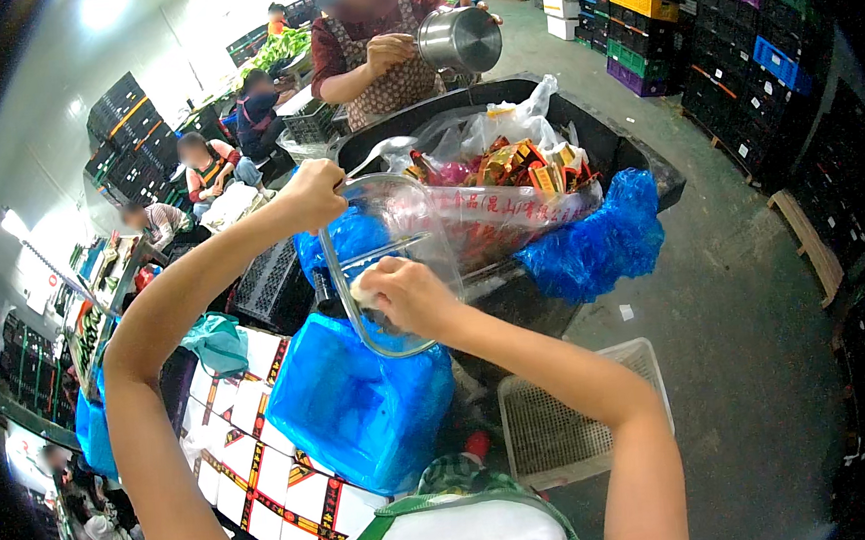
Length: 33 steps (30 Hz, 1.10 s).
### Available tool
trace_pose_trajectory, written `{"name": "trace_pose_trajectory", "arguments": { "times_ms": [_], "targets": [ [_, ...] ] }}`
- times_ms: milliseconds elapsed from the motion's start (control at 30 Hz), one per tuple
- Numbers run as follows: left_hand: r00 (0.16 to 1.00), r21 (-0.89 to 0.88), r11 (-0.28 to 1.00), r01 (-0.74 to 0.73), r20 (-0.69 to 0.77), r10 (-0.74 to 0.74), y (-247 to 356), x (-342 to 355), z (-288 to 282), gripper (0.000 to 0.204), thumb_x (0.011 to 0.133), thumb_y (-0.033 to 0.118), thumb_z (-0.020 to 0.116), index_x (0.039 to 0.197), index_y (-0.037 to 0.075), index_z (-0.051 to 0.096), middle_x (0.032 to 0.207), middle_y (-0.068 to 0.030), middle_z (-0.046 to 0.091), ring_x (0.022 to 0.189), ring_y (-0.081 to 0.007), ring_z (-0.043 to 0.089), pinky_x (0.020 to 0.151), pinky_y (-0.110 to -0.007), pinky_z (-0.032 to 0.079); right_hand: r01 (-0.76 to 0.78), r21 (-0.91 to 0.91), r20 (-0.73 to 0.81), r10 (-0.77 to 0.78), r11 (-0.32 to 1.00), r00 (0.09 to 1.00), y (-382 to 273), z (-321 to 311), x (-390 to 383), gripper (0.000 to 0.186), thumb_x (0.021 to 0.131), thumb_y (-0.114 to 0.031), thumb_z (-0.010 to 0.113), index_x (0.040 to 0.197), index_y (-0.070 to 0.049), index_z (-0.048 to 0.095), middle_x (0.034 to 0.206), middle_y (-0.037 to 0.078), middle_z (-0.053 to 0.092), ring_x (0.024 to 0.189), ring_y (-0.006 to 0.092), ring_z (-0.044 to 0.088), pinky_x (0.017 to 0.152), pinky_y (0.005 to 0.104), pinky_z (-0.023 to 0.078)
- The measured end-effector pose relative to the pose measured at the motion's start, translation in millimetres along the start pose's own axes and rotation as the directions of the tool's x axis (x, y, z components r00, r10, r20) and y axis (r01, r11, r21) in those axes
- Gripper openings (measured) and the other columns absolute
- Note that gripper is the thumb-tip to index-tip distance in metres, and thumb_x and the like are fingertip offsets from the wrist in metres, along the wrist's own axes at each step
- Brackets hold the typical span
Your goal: The person scrapes food scraps from a clear plastic container into a waste bin using a spoon. They then walk to a workbench and wipe the inside of the container with a white cloth.
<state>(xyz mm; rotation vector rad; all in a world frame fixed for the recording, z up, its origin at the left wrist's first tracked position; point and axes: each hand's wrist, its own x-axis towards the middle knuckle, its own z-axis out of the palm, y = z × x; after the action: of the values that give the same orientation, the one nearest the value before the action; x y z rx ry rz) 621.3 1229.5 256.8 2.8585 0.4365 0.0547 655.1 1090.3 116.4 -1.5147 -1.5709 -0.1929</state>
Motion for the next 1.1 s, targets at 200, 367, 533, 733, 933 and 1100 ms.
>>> {"name": "trace_pose_trajectory", "arguments": {
  "times_ms": [200,367,533,733,933,1100],
  "targets": [
    [1.000,-0.024,1.000,-0.006,0.017,0.007,-6.0,-1.4,1.0,0.012,0.062,0.001,0.046,0.059,-0.009,0.051,0.052,-0.0188,0.053,0.044,-0.0267,0.057,0.039,-0.033,0.048,0.103,-0.399,0.330,0.038,0.911,0.943,14.6,-23.8,-18.9,0.012,0.065,-0.003,0.054,0.077,-0.002,0.057,0.074,0.012,0.055,0.077,0.0255,0.053,0.069,0.0323,0.046],
    [1.000,-0.009,1.000,0.007,0.004,-0.007,0.9,-0.5,1.4,0.012,0.060,0.000,0.045,0.060,-0.010,0.052,0.053,-0.0206,0.054,0.044,-0.0270,0.057,0.039,-0.033,0.048,0.252,-0.581,0.123,-0.222,0.774,0.967,1.6,-24.4,-8.0,0.017,0.063,-0.008,0.053,0.080,-0.002,0.055,0.075,0.009,0.054,0.077,0.0204,0.052,0.070,0.0286,0.044],
    [1.000,0.011,1.000,0.025,0.010,-0.025,7.3,-0.3,0.8,0.013,0.059,-0.002,0.045,0.063,-0.011,0.053,0.053,-0.0218,0.053,0.046,-0.0271,0.058,0.041,-0.034,0.048,0.087,-0.600,0.112,-0.024,0.795,0.993,10.4,-15.9,-6.2,0.014,0.070,-0.008,0.051,0.082,-0.004,0.055,0.076,0.010,0.054,0.079,0.0214,0.053,0.070,0.0299,0.044],
    [0.999,-0.024,1.000,0.003,-0.054,-0.005,1.2,-2.4,2.1,0.012,0.060,-0.001,0.045,0.062,-0.010,0.053,0.054,-0.0205,0.054,0.046,-0.0265,0.058,0.041,-0.033,0.048,0.062,-0.523,0.285,0.106,0.850,0.953,4.6,-19.9,-3.0,0.011,0.067,-0.007,0.054,0.077,-0.004,0.053,0.073,0.011,0.056,0.072,0.0251,0.057,0.065,0.0337,0.045],
    [0.969,0.022,0.986,-0.167,-0.179,0.169,9.5,-2.2,-14.6,0.010,0.062,-0.002,0.044,0.062,-0.009,0.051,0.052,-0.0190,0.052,0.043,-0.0255,0.056,0.038,-0.033,0.046,0.053,-0.369,0.366,0.093,0.928,0.926,11.6,-30.8,-2.2,0.003,0.062,-0.006,0.055,0.064,-0.005,0.054,0.061,0.016,0.055,0.066,0.0312,0.057,0.057,0.0398,0.046],
    [0.932,0.147,0.965,-0.215,-0.264,0.248,18.6,3.7,-39.7,0.012,0.058,0.001,0.049,0.065,-0.007,0.055,0.059,-0.0223,0.055,0.053,-0.0305,0.059,0.052,-0.035,0.049,0.005,0.040,-0.030,-0.004,0.999,1.000,-15.2,-40.2,26.4,0.010,0.067,-0.004,0.052,0.074,-0.006,0.059,0.076,0.013,0.058,0.071,0.0286,0.057,0.062,0.0362,0.046]
  ]
}}
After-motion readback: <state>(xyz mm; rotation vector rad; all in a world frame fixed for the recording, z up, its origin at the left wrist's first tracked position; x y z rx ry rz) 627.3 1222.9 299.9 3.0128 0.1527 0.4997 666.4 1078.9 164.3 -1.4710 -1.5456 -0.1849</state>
